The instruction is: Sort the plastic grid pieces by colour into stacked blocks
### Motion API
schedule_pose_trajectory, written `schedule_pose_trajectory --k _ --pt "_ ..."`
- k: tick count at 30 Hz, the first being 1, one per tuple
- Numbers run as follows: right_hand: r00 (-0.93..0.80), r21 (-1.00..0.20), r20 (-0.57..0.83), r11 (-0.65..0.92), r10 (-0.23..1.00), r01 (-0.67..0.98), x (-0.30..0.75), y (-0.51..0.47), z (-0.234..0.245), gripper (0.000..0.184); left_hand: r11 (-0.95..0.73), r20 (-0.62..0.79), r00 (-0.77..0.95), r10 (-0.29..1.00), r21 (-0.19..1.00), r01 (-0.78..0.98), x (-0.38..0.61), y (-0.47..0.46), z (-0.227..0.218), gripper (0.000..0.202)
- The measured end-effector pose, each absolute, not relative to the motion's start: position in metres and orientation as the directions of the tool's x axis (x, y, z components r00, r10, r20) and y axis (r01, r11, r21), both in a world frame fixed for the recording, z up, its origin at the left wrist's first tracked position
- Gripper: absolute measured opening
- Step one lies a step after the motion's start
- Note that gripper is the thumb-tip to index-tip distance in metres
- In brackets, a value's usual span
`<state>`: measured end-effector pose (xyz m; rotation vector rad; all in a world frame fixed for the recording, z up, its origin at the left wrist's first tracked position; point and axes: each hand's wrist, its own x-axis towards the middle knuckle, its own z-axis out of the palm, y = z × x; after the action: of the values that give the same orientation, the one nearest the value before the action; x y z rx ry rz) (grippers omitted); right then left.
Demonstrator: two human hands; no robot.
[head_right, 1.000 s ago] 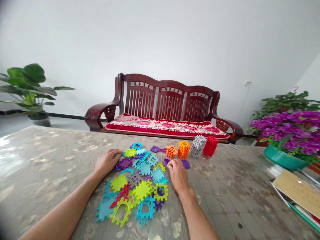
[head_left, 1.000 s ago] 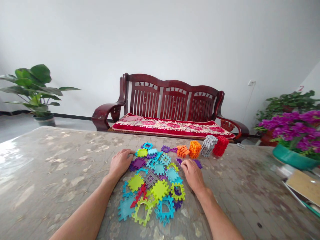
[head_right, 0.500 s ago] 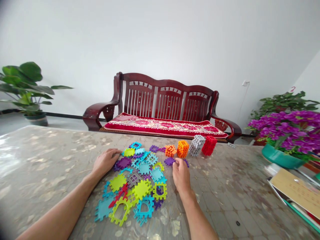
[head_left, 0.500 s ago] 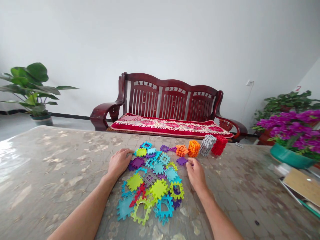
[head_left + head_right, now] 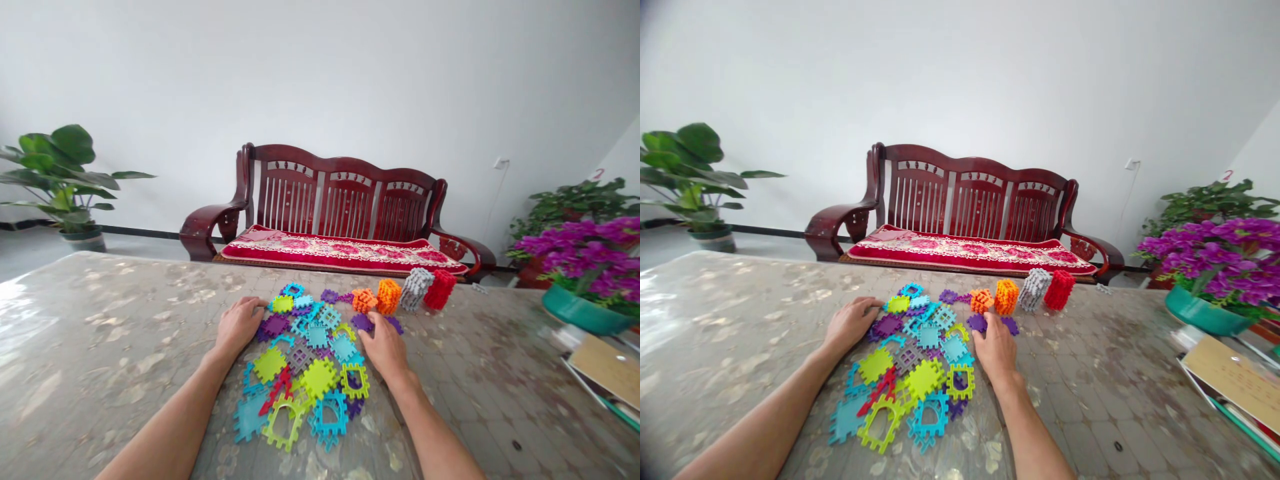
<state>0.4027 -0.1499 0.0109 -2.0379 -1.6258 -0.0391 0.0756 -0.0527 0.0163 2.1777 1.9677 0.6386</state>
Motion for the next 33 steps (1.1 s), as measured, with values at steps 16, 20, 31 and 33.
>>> schedule_pose_trajectory --k 16,20,31,33 --pt "0.608 -0.535 0.332 -0.387 0.721 0.751 0.448 -0.168 0.025 0.060 -0.146 0.207 0.071 0.976 0.375 0.915 0.073 -0.050 0.014 0.038" --pt "0.625 -0.507 0.292 -0.437 0.724 0.743 0.453 -0.167 0.027 0.064 -0.150 0.215 0.070 0.974 0.383 0.911 0.074 -0.051 0.014 0.038" --pt "0.615 -0.374 0.198 -0.522 0.763 0.767 0.445 -0.166 0.031 0.073 -0.137 0.205 0.060 0.977 0.386 0.912 0.074 -0.051 0.014 0.039" --pt "0.614 -0.340 0.181 -0.537 0.768 0.772 0.443 -0.165 0.032 0.071 -0.136 0.200 0.062 0.978 0.383 0.914 0.074 -0.051 0.014 0.039"
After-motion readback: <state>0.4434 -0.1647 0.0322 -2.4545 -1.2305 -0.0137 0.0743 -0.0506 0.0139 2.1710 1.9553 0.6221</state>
